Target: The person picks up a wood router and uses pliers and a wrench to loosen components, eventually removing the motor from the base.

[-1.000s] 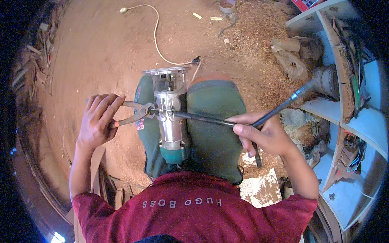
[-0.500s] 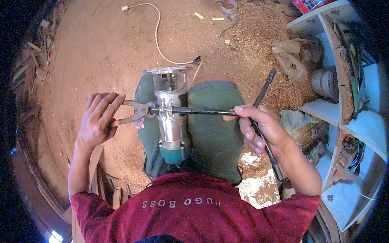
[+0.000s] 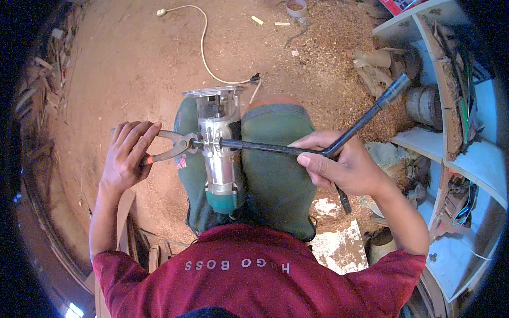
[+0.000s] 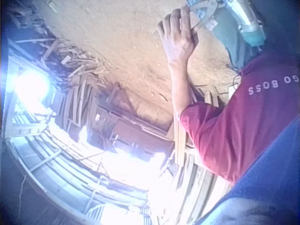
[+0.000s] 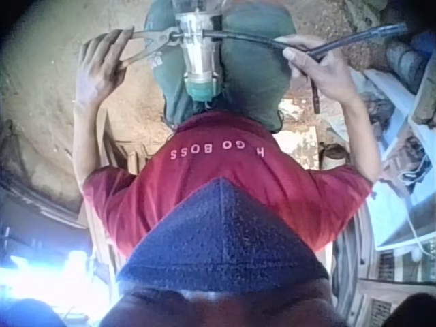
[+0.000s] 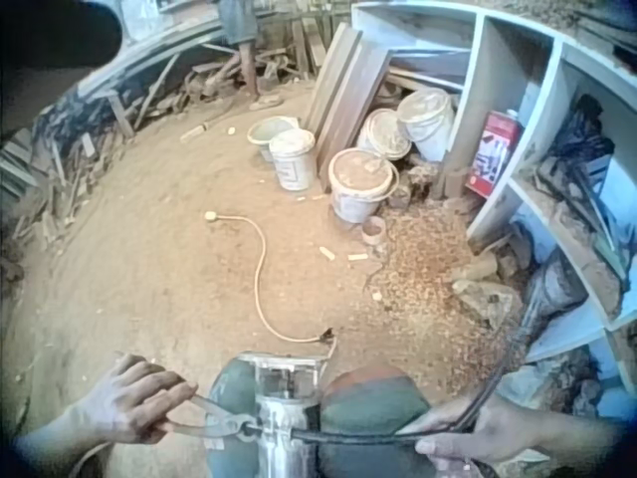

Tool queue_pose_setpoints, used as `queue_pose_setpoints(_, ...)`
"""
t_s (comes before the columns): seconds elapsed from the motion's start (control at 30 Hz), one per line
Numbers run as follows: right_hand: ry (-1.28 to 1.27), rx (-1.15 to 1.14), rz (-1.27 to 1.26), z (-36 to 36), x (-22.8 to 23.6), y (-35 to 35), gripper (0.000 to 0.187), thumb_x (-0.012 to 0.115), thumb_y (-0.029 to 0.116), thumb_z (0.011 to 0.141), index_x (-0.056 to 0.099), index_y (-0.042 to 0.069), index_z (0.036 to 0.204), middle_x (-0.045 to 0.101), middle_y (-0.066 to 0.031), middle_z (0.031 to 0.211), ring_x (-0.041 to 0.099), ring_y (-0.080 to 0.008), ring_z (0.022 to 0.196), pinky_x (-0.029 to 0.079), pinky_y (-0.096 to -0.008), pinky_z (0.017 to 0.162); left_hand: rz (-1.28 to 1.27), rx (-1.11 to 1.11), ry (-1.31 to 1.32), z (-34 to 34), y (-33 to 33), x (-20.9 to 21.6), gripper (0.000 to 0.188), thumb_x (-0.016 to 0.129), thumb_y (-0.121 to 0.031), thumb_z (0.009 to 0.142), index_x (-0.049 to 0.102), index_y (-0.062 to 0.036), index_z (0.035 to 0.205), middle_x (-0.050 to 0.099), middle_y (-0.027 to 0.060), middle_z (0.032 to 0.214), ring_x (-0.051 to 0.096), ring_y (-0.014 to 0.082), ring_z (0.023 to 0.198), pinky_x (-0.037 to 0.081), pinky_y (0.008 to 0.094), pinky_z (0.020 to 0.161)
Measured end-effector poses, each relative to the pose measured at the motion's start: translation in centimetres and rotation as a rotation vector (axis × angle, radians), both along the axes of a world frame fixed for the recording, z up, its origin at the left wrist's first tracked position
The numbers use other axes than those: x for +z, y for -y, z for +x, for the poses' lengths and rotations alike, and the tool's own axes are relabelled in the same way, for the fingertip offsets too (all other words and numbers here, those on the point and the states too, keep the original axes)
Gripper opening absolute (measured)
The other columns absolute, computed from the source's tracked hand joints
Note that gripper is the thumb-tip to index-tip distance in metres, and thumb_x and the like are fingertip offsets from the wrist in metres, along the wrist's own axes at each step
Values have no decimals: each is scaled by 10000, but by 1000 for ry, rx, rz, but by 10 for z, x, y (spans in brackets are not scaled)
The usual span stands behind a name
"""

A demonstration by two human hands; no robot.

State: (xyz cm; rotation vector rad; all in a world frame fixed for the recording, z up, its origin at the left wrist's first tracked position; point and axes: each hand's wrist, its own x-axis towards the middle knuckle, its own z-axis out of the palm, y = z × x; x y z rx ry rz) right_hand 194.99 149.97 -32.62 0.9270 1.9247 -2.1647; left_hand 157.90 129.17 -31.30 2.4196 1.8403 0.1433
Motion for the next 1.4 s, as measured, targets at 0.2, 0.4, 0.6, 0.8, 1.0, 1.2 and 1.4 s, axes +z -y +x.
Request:
queue_pose_setpoints(0.2, -368, 445, 1718, 4, -21, -17, 299, 688, 195, 910, 710, 284, 1196, 524, 83, 750, 494, -142, 746, 470, -393, 877, -29, 5, 20, 0, -1, 0, 487, 616, -231, 893, 567, 10, 1314, 621, 181, 1128, 604, 365, 991, 482, 468, 879)
queue_pose_setpoints(0.4, -527, 252, 2138, 4, -42, -23, 383, 744, 247, 862, 673, 444, 1183, 525, 111, 874, 460, -119, 822, 383, -422, 1034, -39, 28, 28, 2, -2, 6, 456, 634, -221, 879, 583, -15, 1282, 620, 183, 1170, 608, 368, 1024, 485, 472, 893)
queue_pose_setpoints(0.6, -411, 202, 1999, 34, -59, -42, 332, 697, 212, 902, 684, 333, 1211, 515, 40, 825, 517, -155, 797, 448, -443, 963, -26, -41, 29, 4, -2, 9, 277, 697, -62, 660, 557, -88, 897, 601, 144, 1244, 602, 324, 1085, 475, 458, 880)
queue_pose_setpoints(0.8, 118, -226, 1405, 52, -156, -60, 333, 620, 163, 933, 648, 101, 1259, 639, -153, 923, 614, -330, 881, 483, -450, 878, -424, 171, 518, -5, 8, 7, 254, 601, 15, 632, 540, -58, 868, 582, 157, 1287, 588, 360, 1144, 469, 468, 912)
queue_pose_setpoints(1.0, 617, -238, 1252, 90, -285, -66, 460, 582, 135, 924, 539, 67, 1378, 647, -234, 1185, 613, -421, 1073, 476, -470, 916, -517, 552, 1202, -23, 40, -33, 437, 507, 8, 586, 600, -18, 1013, 511, 187, 1421, 477, 339, 1350, 401, 500, 1096)
queue_pose_setpoints(1.2, 649, -89, 1273, 81, -280, -59, 524, 605, 81, 889, 502, 49, 1402, 644, -190, 1253, 625, -360, 1124, 473, -448, 968, -200, 735, 1399, -39, 44, -120, 374, 496, -8, 665, 581, -37, 1028, 513, 159, 1438, 386, 307, 1428, 363, 528, 1116)
queue_pose_setpoints(1.4, 10, -693, 705, -29, -83, 5, 289, 662, 100, 895, 667, 13, 1171, 711, -143, 997, 685, -173, 868, 524, -276, 757, -119, 915, 1701, -29, 2, -214, 18, 516, -62, 812, 511, -69, 827, 614, 162, 1205, 574, 205, 1065, 481, 382, 922)
